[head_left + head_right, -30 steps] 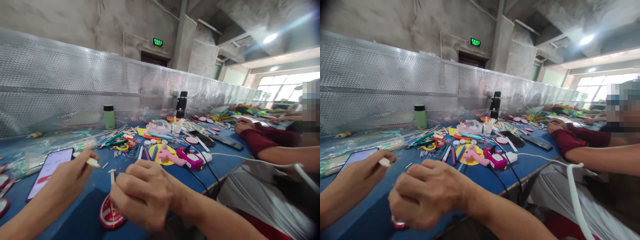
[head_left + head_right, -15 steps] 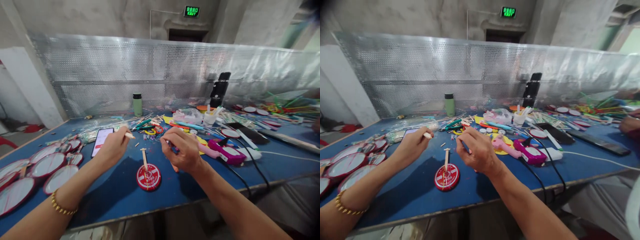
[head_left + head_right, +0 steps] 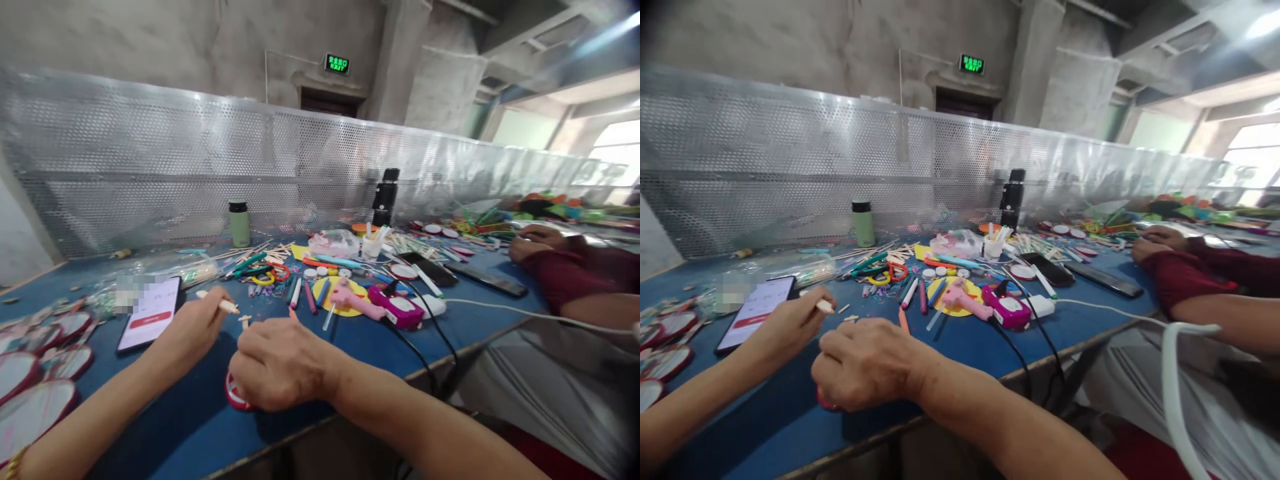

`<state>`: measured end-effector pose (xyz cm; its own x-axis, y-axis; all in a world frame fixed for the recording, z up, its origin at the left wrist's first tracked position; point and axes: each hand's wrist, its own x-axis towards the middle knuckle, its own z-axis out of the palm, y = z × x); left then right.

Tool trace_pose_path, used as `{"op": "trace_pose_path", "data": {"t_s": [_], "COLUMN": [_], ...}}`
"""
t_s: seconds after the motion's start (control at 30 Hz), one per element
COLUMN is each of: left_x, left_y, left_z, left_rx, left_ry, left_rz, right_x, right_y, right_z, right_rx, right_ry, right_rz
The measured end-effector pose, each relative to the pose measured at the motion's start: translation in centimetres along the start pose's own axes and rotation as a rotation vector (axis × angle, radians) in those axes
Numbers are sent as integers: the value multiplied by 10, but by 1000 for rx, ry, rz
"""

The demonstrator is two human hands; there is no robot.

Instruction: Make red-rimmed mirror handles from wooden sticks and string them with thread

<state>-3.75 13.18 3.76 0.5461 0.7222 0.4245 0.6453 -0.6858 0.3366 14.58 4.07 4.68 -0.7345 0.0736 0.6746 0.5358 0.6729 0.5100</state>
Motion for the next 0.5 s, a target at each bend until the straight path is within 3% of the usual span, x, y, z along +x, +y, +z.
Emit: {"op": "trace_pose_path", "data": {"t_s": [0.07,0.5], "left_x": [1,1], "left_y": [-1,-2], "left_z": [0,-3], "left_rx": [8,9], "left_ry": [4,36], "left_rz": [-9,-28], "right_x": [2,2], "right_y": [-4,-4], "right_z": [3,0], "right_rx": [-1,-28], "right_ry": [27,21], "right_rz": [-50,-9]}}
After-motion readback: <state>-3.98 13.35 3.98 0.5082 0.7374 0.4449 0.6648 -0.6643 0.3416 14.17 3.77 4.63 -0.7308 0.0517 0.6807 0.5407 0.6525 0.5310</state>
